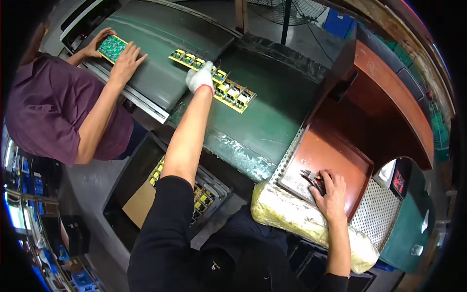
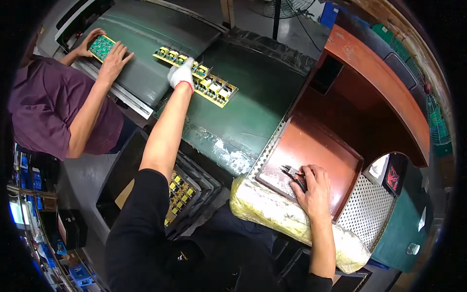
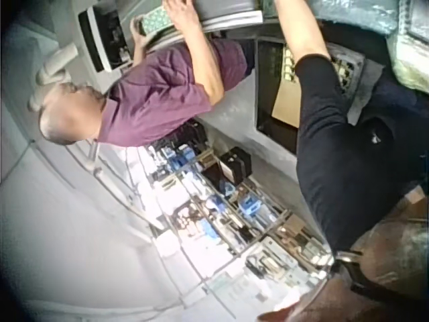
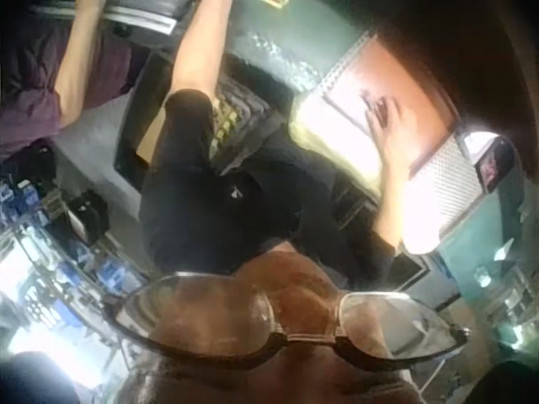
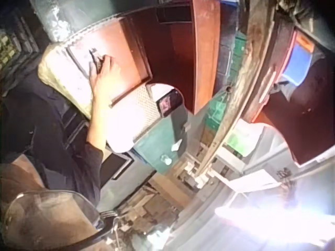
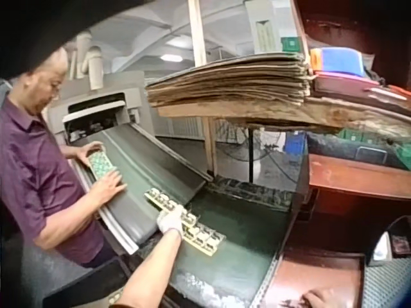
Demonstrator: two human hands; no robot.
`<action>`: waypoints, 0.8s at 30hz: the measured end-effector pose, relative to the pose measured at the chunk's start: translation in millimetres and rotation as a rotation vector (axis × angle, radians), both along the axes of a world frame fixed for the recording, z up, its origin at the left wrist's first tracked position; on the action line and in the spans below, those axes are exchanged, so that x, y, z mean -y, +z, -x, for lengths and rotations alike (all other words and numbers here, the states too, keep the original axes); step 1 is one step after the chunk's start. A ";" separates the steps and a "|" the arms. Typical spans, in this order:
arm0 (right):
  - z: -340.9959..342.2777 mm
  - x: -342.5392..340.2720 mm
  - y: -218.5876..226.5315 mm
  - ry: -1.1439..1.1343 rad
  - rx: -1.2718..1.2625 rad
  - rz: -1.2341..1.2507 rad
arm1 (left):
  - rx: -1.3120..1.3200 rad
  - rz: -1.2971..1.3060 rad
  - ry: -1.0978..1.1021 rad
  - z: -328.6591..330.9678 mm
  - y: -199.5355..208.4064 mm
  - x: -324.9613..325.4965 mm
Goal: Trimming and inspecting printed circuit boards at a manual assembly station.
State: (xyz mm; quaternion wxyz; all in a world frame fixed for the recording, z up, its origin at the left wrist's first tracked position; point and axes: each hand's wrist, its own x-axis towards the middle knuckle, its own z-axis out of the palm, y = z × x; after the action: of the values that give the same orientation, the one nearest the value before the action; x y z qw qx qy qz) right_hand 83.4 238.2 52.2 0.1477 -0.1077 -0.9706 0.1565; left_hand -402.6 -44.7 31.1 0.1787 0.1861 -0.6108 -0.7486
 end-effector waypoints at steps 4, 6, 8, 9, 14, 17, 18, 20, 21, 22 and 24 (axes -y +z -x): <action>5.2 5.3 2.5 0.021 0.052 0.014 | -0.090 -0.150 0.025 18.9 -0.2 31.5; 9.6 10.0 2.1 0.068 0.010 0.075 | -0.168 -0.399 -0.167 6.7 9.0 55.2; -2.5 -8.4 -12.8 -0.013 -0.127 0.090 | -0.148 -0.358 -0.361 -29.0 9.3 27.4; -14.0 -12.1 1.1 -0.055 -0.248 0.134 | -0.136 -0.318 -0.531 -58.8 9.9 9.2; 6.7 24.5 29.8 -0.173 -0.571 1.020 | -0.135 -0.183 -1.217 -215.4 58.1 37.2; -32.4 43.7 54.4 -0.078 -0.598 1.377 | -0.173 -0.067 -1.425 -341.4 62.0 -31.8; -44.1 46.3 52.5 -0.045 -0.628 1.345 | -0.124 -0.080 -1.519 -366.1 52.8 -41.3; -91.8 54.7 57.1 -0.116 -0.637 1.390 | -0.070 -0.003 -1.498 -431.3 47.5 -52.4; -123.5 57.3 62.0 -0.185 -0.632 1.428 | -0.046 0.048 -1.564 -457.7 50.2 -60.0; -155.6 56.5 68.5 -0.171 -0.734 1.620 | -0.199 0.306 -1.591 -483.7 53.6 -70.9; -217.1 45.4 65.5 -0.236 -0.849 1.663 | -0.315 0.815 -1.705 -529.3 78.8 -88.7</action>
State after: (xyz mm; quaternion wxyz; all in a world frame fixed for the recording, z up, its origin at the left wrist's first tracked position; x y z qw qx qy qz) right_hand 300.5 192.8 117.6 0.3796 -0.2101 -0.3955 0.8095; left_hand 126.7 43.9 110.0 -0.2950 -0.5004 -0.7233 -0.3734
